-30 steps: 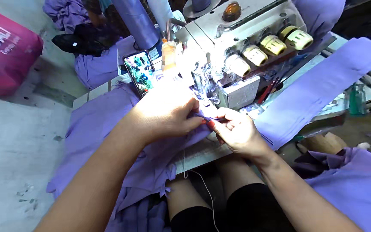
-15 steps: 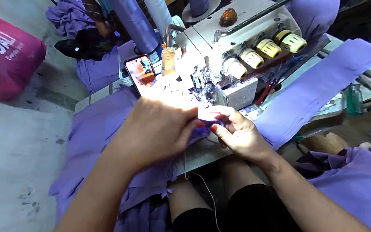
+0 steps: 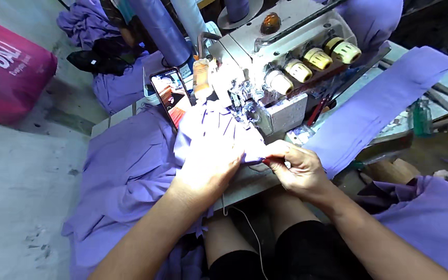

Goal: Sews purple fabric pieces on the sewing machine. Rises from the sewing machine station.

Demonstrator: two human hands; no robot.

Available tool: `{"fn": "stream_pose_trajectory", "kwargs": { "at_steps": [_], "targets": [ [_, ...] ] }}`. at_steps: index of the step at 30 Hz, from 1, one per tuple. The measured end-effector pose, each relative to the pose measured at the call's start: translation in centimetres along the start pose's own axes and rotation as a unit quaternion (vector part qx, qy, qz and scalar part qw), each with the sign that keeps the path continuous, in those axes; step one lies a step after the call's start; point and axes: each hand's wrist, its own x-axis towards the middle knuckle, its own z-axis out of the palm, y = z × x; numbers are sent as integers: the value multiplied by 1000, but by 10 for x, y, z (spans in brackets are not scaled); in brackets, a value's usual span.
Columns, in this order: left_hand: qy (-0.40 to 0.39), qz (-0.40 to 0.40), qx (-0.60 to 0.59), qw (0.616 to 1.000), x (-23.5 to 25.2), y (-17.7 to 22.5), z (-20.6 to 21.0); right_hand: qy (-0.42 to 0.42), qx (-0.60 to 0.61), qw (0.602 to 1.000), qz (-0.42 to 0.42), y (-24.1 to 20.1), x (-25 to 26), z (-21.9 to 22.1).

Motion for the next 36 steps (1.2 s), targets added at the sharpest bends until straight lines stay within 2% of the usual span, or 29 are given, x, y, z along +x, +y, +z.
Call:
{"fn": "stream_pose_trajectory", "kwargs": {
  "at_steps": [9,13,17,21,23,26,30,33,36],
  "targets": [
    [27,-10,-15,999,7,-15,4,32,28,998,56,18,4,12],
    [19,-30,-102,994,9,-29,-4,25,58,995,72,29,14,14],
    [99,25,-189,977,7,-15,3,2,21,1000,2,25,11,9],
    [106,52,-199,973,7,-25,19,6,-19,999,-39,22,4,6],
    [70,25,-207,975,5,-35,25,16,-37,998,-39,23,4,8],
    [59,-15,-201,978,-1,-37,33,20,-62,997,-29,27,7,11],
    [76,-76,-168,980,-7,-37,48,26,-77,997,-12,23,0,12],
    [108,-164,-164,967,-10,-29,58,92,-89,991,22,22,-10,2],
    [149,-236,-162,946,-17,-9,64,188,-156,961,126,36,-10,-28]
  ]
}}
